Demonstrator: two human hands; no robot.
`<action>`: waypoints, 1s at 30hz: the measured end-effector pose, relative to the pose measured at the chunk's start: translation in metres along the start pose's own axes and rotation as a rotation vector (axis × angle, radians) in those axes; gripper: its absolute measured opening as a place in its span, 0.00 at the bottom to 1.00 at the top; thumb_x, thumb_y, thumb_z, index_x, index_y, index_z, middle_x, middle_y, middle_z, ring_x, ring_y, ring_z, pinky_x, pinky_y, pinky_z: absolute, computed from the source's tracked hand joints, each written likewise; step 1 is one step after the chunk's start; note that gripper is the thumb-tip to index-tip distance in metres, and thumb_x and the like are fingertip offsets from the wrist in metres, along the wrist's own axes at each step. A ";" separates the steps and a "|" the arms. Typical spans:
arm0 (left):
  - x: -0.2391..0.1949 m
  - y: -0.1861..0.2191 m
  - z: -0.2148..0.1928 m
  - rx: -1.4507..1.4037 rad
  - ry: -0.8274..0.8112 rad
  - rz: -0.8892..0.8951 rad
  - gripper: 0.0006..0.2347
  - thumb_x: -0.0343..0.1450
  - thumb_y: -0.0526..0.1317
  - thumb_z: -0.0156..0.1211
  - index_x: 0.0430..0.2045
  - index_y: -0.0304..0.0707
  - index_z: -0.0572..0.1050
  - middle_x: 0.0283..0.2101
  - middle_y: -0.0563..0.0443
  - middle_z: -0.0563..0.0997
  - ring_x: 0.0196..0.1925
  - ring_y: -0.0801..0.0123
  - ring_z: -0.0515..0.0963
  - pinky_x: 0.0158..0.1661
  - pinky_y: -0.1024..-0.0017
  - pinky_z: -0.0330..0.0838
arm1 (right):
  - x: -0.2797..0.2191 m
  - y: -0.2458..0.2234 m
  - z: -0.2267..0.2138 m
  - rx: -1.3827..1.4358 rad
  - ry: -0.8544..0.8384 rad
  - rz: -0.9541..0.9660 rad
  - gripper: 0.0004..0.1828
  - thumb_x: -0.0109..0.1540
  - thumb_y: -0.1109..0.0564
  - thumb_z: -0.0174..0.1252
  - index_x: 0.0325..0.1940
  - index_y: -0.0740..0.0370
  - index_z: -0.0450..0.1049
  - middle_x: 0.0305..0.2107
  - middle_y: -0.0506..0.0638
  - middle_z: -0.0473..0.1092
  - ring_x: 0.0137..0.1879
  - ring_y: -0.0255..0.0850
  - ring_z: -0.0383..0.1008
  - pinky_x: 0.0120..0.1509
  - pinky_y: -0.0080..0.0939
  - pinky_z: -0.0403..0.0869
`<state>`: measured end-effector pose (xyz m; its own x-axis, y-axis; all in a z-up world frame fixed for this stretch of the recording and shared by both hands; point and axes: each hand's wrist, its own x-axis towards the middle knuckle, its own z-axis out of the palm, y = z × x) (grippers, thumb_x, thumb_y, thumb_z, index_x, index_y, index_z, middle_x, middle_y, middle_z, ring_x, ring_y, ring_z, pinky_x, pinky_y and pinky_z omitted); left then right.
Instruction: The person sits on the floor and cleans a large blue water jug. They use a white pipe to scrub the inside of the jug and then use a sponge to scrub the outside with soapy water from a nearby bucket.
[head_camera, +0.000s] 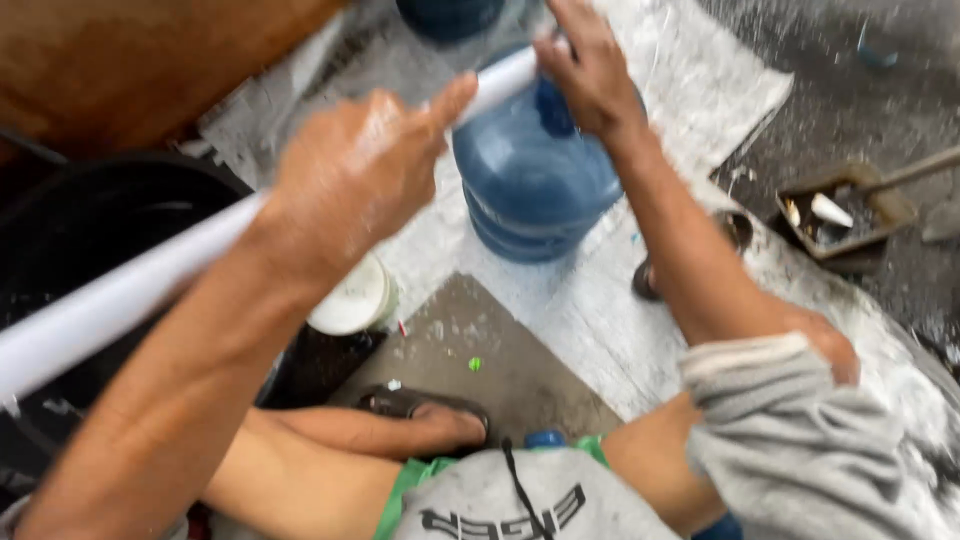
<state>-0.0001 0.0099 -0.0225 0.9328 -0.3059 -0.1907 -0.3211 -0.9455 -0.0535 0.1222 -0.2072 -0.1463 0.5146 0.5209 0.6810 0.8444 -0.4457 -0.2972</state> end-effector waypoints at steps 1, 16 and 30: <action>-0.003 0.000 0.003 -0.062 -0.007 -0.001 0.24 0.72 0.40 0.38 0.66 0.63 0.50 0.34 0.35 0.75 0.25 0.38 0.78 0.24 0.49 0.70 | -0.009 -0.002 0.002 0.143 0.077 0.166 0.30 0.66 0.38 0.41 0.61 0.64 0.61 0.54 0.62 0.62 0.59 0.54 0.63 0.56 0.47 0.61; -0.110 0.003 0.111 -0.895 -0.316 -0.551 0.09 0.72 0.49 0.39 0.39 0.50 0.61 0.21 0.46 0.67 0.25 0.58 0.66 0.27 0.67 0.57 | -0.042 -0.032 0.110 -0.101 -0.195 0.040 0.26 0.43 0.55 0.67 0.43 0.56 0.67 0.35 0.50 0.68 0.47 0.48 0.67 0.71 0.62 0.44; -0.121 0.122 0.340 -2.636 -0.815 -0.812 0.11 0.70 0.54 0.48 0.32 0.50 0.68 0.12 0.62 0.51 0.07 0.86 0.46 0.05 0.86 0.40 | -0.276 -0.130 0.196 1.289 1.162 1.696 0.25 0.47 0.56 0.46 0.50 0.48 0.61 0.35 0.47 0.67 0.37 0.38 0.66 0.36 0.39 0.63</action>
<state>-0.2079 -0.0303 -0.3395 0.4041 -0.5576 -0.7251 0.8178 0.5753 0.0134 -0.1001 -0.1501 -0.4269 0.6803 -0.2929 -0.6719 -0.1648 0.8321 -0.5296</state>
